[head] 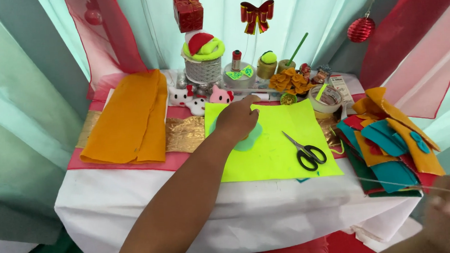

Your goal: Cutting a felt shape with scissors and then sewing it onto another felt piece using a needle and thread.

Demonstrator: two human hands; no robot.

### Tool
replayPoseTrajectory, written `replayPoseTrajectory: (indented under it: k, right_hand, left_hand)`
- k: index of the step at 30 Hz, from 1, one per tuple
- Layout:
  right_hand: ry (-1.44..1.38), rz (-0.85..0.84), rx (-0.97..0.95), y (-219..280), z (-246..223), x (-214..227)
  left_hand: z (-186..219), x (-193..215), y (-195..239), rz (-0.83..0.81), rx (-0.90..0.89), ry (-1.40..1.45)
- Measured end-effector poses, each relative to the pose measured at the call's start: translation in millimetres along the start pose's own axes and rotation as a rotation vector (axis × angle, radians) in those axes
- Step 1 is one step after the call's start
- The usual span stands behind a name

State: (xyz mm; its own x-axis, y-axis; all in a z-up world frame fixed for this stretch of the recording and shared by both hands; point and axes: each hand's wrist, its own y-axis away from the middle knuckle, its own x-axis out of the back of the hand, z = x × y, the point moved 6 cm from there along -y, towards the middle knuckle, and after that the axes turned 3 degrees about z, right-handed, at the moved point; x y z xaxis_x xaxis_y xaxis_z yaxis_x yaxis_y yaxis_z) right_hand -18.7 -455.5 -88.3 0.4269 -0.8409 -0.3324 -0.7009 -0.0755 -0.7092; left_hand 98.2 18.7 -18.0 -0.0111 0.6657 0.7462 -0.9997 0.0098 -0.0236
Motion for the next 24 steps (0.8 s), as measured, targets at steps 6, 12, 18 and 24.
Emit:
replayPoseTrajectory:
  k: [6,12,18,24]
  right_hand:
    - [0.392,0.401,-0.100,-108.8,-0.2,-222.3]
    - [0.740,0.326,-0.164,-135.3,81.1,-235.7]
    - [0.972,0.187,-0.038,-126.9,113.9,-240.5]
    - [1.021,0.128,0.024,-112.1,122.7,-244.0]
  left_hand:
    - [15.4,-7.5,3.3,-0.036,-0.113,0.592]
    - [36.2,-35.4,33.5,-0.604,-0.129,1.060]
    - [29.4,-56.1,20.2,-0.690,0.042,1.172]
    - [26.6,-46.3,20.9,-0.533,0.119,1.230]
